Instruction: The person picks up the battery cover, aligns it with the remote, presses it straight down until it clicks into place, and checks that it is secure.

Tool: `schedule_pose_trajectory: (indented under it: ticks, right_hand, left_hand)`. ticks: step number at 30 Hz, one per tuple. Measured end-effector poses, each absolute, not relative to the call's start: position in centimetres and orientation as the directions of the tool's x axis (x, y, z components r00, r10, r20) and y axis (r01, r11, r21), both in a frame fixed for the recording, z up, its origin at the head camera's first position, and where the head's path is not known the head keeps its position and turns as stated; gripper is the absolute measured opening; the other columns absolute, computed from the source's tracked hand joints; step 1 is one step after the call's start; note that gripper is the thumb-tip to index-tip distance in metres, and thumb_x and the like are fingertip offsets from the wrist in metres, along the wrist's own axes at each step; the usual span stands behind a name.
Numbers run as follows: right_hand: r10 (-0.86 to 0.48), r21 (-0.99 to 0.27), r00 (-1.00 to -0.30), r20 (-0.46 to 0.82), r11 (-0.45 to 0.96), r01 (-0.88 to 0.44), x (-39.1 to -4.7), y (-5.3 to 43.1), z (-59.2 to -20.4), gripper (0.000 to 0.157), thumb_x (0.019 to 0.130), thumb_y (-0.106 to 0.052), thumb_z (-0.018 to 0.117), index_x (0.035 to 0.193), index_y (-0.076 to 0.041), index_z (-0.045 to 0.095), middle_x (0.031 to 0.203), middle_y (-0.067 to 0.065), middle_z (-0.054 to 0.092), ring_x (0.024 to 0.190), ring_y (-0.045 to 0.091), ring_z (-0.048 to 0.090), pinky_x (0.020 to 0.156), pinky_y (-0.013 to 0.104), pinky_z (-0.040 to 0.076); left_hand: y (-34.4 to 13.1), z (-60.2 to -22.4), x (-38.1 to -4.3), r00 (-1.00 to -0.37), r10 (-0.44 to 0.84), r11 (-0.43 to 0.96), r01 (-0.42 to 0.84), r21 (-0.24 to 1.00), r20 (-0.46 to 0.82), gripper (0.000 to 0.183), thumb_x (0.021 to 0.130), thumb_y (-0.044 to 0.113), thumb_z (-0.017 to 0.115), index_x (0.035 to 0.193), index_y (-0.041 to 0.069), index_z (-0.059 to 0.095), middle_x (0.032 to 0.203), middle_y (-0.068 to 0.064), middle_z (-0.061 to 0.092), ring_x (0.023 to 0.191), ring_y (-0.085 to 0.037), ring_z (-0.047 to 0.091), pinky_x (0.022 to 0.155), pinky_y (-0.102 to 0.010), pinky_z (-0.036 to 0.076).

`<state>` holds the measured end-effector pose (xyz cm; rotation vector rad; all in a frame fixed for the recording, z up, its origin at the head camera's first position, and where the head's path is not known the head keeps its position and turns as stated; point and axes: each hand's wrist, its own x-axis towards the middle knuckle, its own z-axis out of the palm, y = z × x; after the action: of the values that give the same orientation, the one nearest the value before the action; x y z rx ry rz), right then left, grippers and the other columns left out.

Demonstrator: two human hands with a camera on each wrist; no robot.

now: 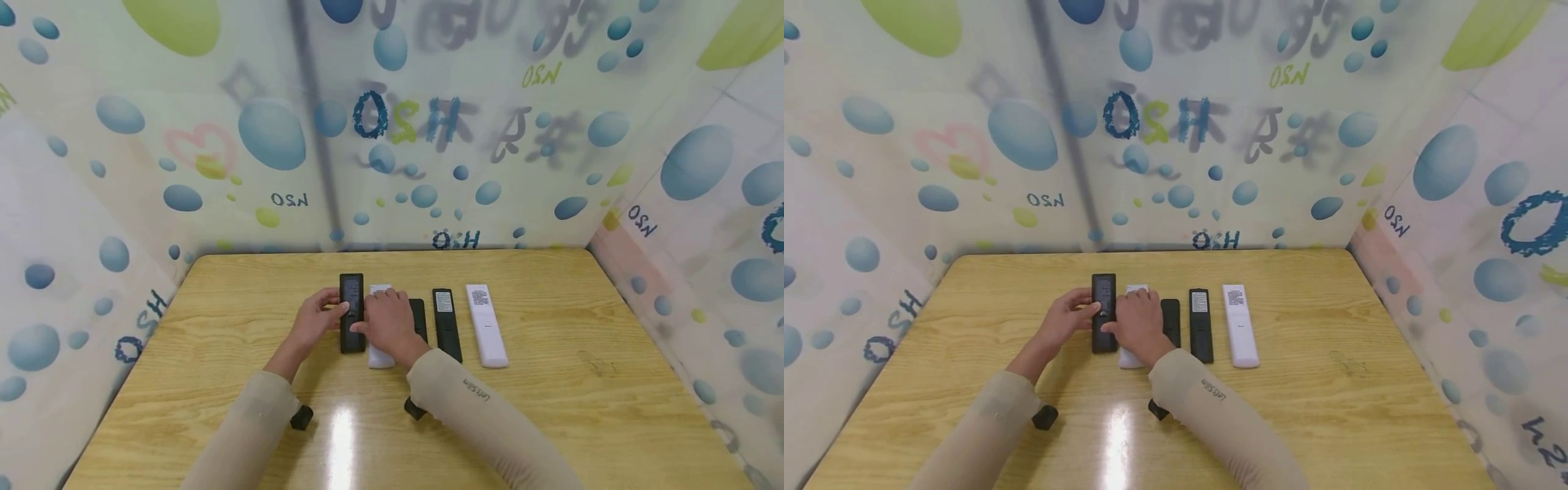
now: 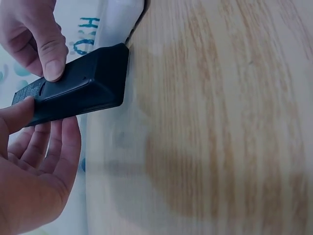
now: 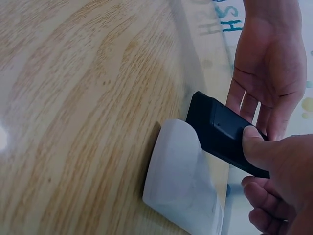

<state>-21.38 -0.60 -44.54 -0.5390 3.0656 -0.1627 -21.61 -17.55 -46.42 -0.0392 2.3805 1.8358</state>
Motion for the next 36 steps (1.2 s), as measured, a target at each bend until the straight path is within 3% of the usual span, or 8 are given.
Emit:
schedule_pose_trajectory:
  ticks: [8, 15, 21, 27, 36]
  right_hand:
    - [-0.391, -0.165, -0.920, 0.009, 0.907, -0.387, -21.1, 0.1, -44.2, 0.051, 0.089, -0.063, 0.055, 0.116, -0.021, 0.067, 0.114, -0.004, 0.068, 0.106, 0.020, 0.056, 0.098, 0.041, 0.042]
    - [-0.380, -0.181, -0.925, 0.012, 0.909, -0.375, -21.3, 1.5, -43.8, 0.049, 0.090, -0.060, 0.057, 0.120, -0.022, 0.066, 0.118, -0.005, 0.068, 0.105, 0.020, 0.055, 0.098, 0.041, 0.041]
    - [-0.387, -0.185, -0.922, 0.014, 0.905, -0.383, -21.5, 2.6, -43.6, 0.044, 0.092, -0.056, 0.057, 0.120, -0.023, 0.066, 0.118, -0.003, 0.067, 0.108, 0.021, 0.055, 0.099, 0.042, 0.040]
    - [-0.402, -0.197, -0.915, 0.033, 0.895, -0.401, -21.4, 3.2, -43.5, 0.042, 0.092, -0.053, 0.059, 0.118, -0.020, 0.067, 0.115, -0.002, 0.068, 0.106, 0.023, 0.057, 0.095, 0.042, 0.041]
    - [-0.396, -0.181, -0.918, 0.022, 0.901, -0.393, -21.6, 3.7, -43.9, 0.042, 0.093, -0.054, 0.058, 0.118, -0.022, 0.067, 0.118, -0.002, 0.068, 0.106, 0.022, 0.056, 0.095, 0.041, 0.041]
  left_hand:
    - [-17.9, -45.9, -21.5, -0.986, 0.058, 0.275, -0.133, 0.952, -0.154, 0.038, 0.098, 0.019, 0.057, 0.131, 0.000, 0.053, 0.115, -0.017, 0.055, 0.085, -0.014, 0.060, 0.073, -0.031, 0.057]
    - [-18.3, -45.9, -21.2, -0.971, 0.075, 0.295, -0.198, 0.935, -0.229, 0.043, 0.098, 0.021, 0.057, 0.134, -0.003, 0.049, 0.114, -0.016, 0.056, 0.078, -0.014, 0.059, 0.071, -0.032, 0.055]
    - [-18.1, -46.1, -21.0, -0.952, 0.066, 0.332, -0.261, 0.906, -0.299, 0.047, 0.098, 0.022, 0.058, 0.135, -0.005, 0.048, 0.118, -0.018, 0.058, 0.088, -0.016, 0.061, 0.074, -0.032, 0.056]
    - [-17.9, -46.6, -21.0, -0.942, 0.045, 0.360, -0.297, 0.885, -0.334, 0.044, 0.098, 0.020, 0.057, 0.134, -0.006, 0.049, 0.119, -0.021, 0.060, 0.086, -0.016, 0.063, 0.072, -0.031, 0.057]
    - [-17.9, -46.9, -20.7, -0.940, -0.011, 0.472, -0.305, 0.827, -0.340, 0.048, 0.097, 0.026, 0.060, 0.136, -0.001, 0.051, 0.130, -0.023, 0.058, 0.099, -0.025, 0.064, 0.072, -0.034, 0.059]
